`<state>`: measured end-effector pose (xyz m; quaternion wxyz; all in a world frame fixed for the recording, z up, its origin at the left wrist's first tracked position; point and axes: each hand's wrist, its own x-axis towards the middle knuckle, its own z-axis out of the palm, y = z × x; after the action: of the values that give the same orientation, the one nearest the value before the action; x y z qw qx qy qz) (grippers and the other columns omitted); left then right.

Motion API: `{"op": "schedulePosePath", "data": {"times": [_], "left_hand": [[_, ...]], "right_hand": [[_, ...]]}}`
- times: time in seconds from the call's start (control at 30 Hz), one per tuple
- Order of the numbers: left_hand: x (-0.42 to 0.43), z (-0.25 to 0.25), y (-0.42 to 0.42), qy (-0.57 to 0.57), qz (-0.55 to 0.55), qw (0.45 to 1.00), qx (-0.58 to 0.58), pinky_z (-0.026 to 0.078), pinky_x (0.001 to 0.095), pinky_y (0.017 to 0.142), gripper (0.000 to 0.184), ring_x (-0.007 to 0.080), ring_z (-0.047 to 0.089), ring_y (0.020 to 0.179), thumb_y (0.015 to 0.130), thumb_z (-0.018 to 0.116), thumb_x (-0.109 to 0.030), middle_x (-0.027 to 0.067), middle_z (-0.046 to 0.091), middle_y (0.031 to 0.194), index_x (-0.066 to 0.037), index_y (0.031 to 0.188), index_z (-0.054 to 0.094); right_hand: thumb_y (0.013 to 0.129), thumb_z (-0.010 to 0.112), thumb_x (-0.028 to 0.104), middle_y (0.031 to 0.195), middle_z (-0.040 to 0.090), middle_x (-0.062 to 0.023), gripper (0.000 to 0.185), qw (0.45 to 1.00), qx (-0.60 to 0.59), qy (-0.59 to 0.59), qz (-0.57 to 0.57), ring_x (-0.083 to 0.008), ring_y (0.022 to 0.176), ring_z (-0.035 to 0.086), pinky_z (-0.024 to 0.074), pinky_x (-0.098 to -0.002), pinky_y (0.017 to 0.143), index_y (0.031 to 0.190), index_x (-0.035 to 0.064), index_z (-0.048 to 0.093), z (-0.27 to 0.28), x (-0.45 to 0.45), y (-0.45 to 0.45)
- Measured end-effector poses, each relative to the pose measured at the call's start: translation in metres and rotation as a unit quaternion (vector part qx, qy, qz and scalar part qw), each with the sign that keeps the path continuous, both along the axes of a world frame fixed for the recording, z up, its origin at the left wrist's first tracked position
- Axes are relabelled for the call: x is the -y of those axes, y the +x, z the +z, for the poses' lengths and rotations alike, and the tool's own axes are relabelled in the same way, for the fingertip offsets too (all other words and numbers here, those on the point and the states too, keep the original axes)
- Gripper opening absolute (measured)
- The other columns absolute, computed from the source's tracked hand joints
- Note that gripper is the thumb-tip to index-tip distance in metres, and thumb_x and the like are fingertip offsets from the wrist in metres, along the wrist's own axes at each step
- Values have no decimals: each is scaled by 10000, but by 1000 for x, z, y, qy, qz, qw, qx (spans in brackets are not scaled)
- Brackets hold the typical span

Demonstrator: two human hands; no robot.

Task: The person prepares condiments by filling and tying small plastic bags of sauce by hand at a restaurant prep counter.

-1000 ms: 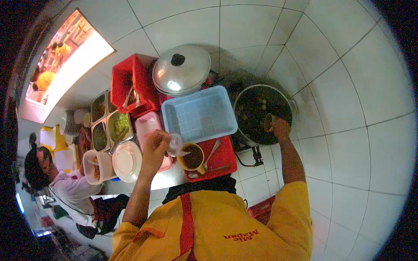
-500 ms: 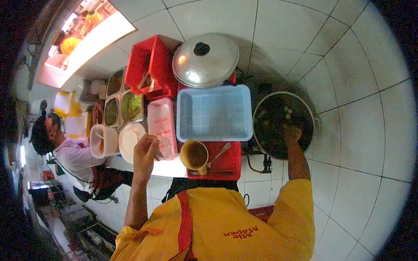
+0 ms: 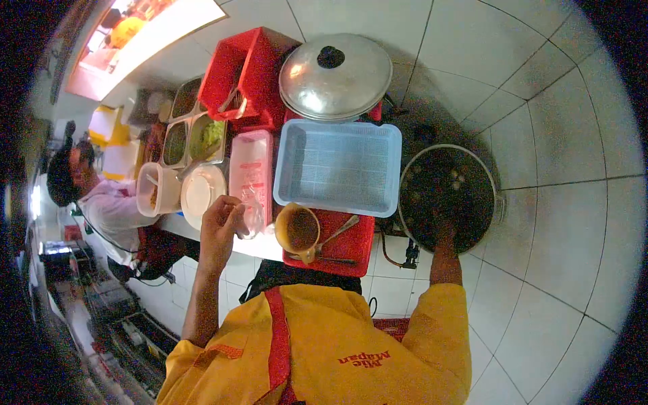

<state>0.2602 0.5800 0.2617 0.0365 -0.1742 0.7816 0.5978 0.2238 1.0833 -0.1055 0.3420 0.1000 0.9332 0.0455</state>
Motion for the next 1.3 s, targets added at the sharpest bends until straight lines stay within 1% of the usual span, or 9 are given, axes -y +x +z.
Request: {"op": "schedulePosePath", "data": {"times": [0.2, 0.3, 0.43, 0.47, 0.53, 0.8, 1.07, 1.23, 1.3], "left_hand": [[-6, 1, 3, -8, -13, 1000, 4, 392, 201, 486, 112, 63, 543, 568, 934, 587, -146, -3, 575, 698, -36, 944, 571], [-7, 1, 2, -1, -38, 999, 2, 395, 203, 490, 97, 63, 537, 573, 931, 585, -134, -4, 569, 687, -39, 943, 572], [-19, -12, -4, 22, -97, 995, -17, 387, 208, 503, 94, 51, 513, 589, 925, 590, -129, -1, 556, 675, -37, 936, 572], [-23, -15, -8, 33, -129, 991, -23, 386, 213, 509, 100, 51, 507, 594, 923, 594, -132, 2, 552, 671, -34, 933, 571], [-35, -20, -16, 29, -155, 987, -37, 377, 226, 508, 106, 51, 493, 592, 920, 595, -128, -1, 536, 658, -27, 936, 571], [-76, -33, -49, 20, -356, 931, -82, 488, 327, 616, 169, 188, 626, 645, 879, 622, -169, 150, 640, 714, -3, 908, 600], [-82, -29, -63, 0, -441, 892, -102, 493, 338, 637, 166, 213, 622, 672, 891, 628, -199, 135, 643, 739, -35, 916, 613], [-72, -30, -65, -20, -461, 881, -107, 501, 361, 651, 172, 246, 642, 684, 869, 631, -204, 151, 653, 752, -35, 901, 620], [-68, -30, -66, -22, -460, 881, -114, 502, 360, 649, 173, 247, 645, 680, 865, 630, -203, 152, 656, 752, -33, 899, 622]], "right_hand": [[917, 557, 362, 973, 548, -88, 284, 985, -102, -97, -95, -218, 844, 528, 457, -361, 688, 1096, 141, 545, -37, -10, 1], [924, 561, 360, 846, 550, -63, 252, 932, -190, -249, -181, -177, 718, 519, 441, -339, 600, 998, 119, 564, -65, -38, 4], [940, 558, 389, 739, 550, -32, 290, 713, -236, -533, -389, -133, 600, 505, 413, -310, 518, 849, 114, 561, -79, -72, 16], [940, 558, 389, 739, 550, -32, 290, 711, -245, -530, -392, -133, 600, 505, 413, -310, 518, 849, 114, 561, -37, -57, 18], [929, 558, 376, 738, 518, 1, 257, 550, -285, -553, -558, -113, 586, 442, 374, -289, 536, 823, 142, 556, 53, -22, 29], [896, 548, 368, 738, 506, 28, 260, 610, -388, -537, -434, -91, 664, 454, 392, -265, 604, 801, 126, 557, 240, 23, 102], [909, 540, 255, 745, 479, 32, 194, 637, -338, -579, -381, -88, 664, 432, 402, -265, 645, 834, 80, 573, 387, 141, 135], [912, 555, 271, 700, 499, 16, 255, 786, -283, -463, -295, -92, 645, 461, 389, -258, 583, 772, 58, 568, 417, 187, 129], [911, 563, 268, 692, 490, 13, 259, 802, -283, -442, -285, -91, 639, 453, 380, -261, 577, 770, 51, 564, 432, 205, 126]]}}
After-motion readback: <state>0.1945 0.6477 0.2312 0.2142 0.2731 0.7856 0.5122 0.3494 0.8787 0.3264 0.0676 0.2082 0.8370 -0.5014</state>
